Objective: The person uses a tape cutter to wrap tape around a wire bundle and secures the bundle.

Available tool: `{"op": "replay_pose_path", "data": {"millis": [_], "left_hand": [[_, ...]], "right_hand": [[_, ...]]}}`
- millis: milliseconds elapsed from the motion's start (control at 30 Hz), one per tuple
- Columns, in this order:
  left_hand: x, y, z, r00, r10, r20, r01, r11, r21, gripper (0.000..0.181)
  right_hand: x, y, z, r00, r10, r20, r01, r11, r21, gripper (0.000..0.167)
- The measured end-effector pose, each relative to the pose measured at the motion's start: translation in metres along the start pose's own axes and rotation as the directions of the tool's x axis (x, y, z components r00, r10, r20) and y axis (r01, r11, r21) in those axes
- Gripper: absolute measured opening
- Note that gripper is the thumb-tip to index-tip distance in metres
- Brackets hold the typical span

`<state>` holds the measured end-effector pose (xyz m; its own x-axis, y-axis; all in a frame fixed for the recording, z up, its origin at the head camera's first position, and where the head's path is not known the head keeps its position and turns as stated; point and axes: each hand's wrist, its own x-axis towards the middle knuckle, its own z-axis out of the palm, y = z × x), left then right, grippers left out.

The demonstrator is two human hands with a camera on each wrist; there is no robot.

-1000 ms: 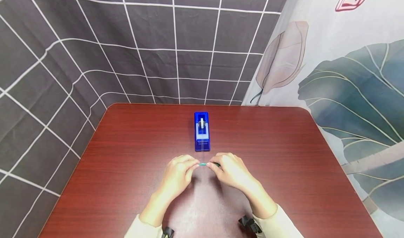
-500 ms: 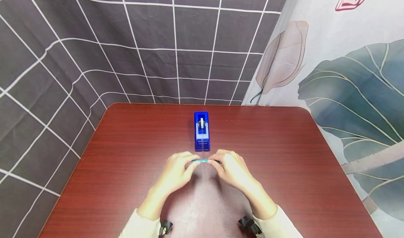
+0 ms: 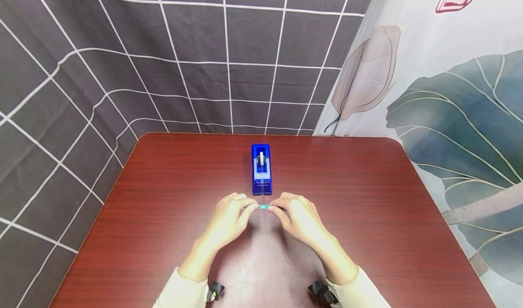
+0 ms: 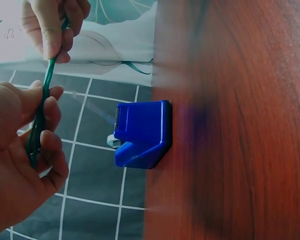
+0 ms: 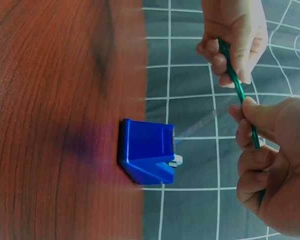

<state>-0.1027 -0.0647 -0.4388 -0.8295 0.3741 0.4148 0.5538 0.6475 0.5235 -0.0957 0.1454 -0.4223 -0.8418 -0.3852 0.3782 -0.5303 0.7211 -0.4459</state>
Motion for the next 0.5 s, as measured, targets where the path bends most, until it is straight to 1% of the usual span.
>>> {"op": "replay_pose_path", "data": {"millis": [167, 333, 500], "left_hand": [[-0.0003, -0.0010, 0.0034, 0.999, 0.003, -0.050, -0.004, 1.000, -0.008, 0.005], [-0.0008, -0.0018, 0.0067, 0.993, 0.039, -0.109, -0.038, 0.999, 0.005, 0.005], [-0.0016, -0.0036, 0.0099, 0.984, 0.071, -0.165, -0.071, 0.997, 0.002, 0.007]], "right_hand": [[0.0001, 0.0005, 0.0001, 1.000, -0.011, -0.014, 0.010, 1.000, -0.006, 0.004], [0.0007, 0.0017, 0.0003, 1.000, -0.010, -0.021, 0.010, 1.000, 0.008, 0.005], [0.0015, 0.0014, 0.0009, 1.000, 0.008, -0.016, -0.008, 1.000, 0.018, 0.004]]}}
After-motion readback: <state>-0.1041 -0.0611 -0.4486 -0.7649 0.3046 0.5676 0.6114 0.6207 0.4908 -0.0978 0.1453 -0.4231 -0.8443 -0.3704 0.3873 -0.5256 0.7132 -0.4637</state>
